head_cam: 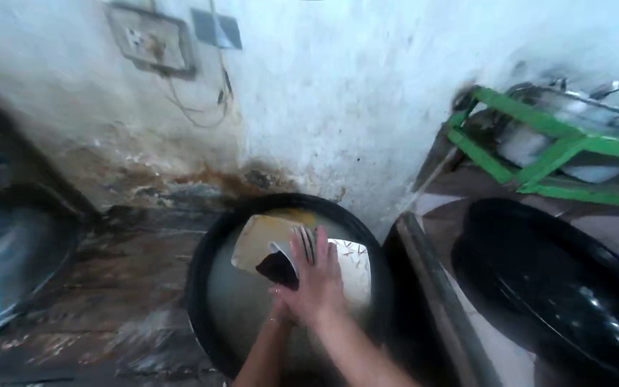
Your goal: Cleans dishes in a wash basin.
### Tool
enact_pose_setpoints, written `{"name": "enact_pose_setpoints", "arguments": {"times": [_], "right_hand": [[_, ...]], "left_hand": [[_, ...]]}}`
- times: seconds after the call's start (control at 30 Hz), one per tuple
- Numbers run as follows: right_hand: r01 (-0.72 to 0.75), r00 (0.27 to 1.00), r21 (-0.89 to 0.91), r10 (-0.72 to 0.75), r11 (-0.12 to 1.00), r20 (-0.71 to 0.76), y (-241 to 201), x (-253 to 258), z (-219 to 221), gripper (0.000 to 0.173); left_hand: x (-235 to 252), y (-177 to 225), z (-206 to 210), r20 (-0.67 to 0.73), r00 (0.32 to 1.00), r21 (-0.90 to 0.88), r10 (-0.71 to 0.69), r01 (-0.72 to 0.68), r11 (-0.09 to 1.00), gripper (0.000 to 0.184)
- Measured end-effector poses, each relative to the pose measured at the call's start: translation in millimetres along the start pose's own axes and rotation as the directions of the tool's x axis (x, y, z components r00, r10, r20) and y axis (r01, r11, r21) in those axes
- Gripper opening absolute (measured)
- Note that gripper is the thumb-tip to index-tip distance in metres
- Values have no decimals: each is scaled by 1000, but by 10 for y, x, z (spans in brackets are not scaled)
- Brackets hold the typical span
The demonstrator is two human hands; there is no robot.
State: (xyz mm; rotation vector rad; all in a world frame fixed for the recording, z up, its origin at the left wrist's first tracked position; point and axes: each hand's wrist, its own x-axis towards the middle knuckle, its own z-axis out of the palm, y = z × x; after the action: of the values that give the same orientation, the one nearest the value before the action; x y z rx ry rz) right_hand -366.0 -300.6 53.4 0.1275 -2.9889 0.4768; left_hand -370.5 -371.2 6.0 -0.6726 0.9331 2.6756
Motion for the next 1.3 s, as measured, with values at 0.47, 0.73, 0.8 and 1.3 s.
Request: {"name": "enact_pose_setpoints", "arguments": {"times": [0.47,0.73,0.8,1.3], "right_hand": [[-418,908,400,391,816,152,656,-94,572,81],[-265,915,704,402,659,-32,1026,-437,867,59],[-188,918,722,380,666,-111,1073,-525,919,62],[-229,908,813,418,535,-19,1213,-642,1095,50]], "left_hand": [[756,-497,-898,133,982,320,137,-173,931,38],[608,-500,-897,271,950,506,158,-280,816,108],[585,-509,-924,331,930,531,161,-325,783,116],[400,-557,-989,279,951,671,134,-292,682,94]]}}
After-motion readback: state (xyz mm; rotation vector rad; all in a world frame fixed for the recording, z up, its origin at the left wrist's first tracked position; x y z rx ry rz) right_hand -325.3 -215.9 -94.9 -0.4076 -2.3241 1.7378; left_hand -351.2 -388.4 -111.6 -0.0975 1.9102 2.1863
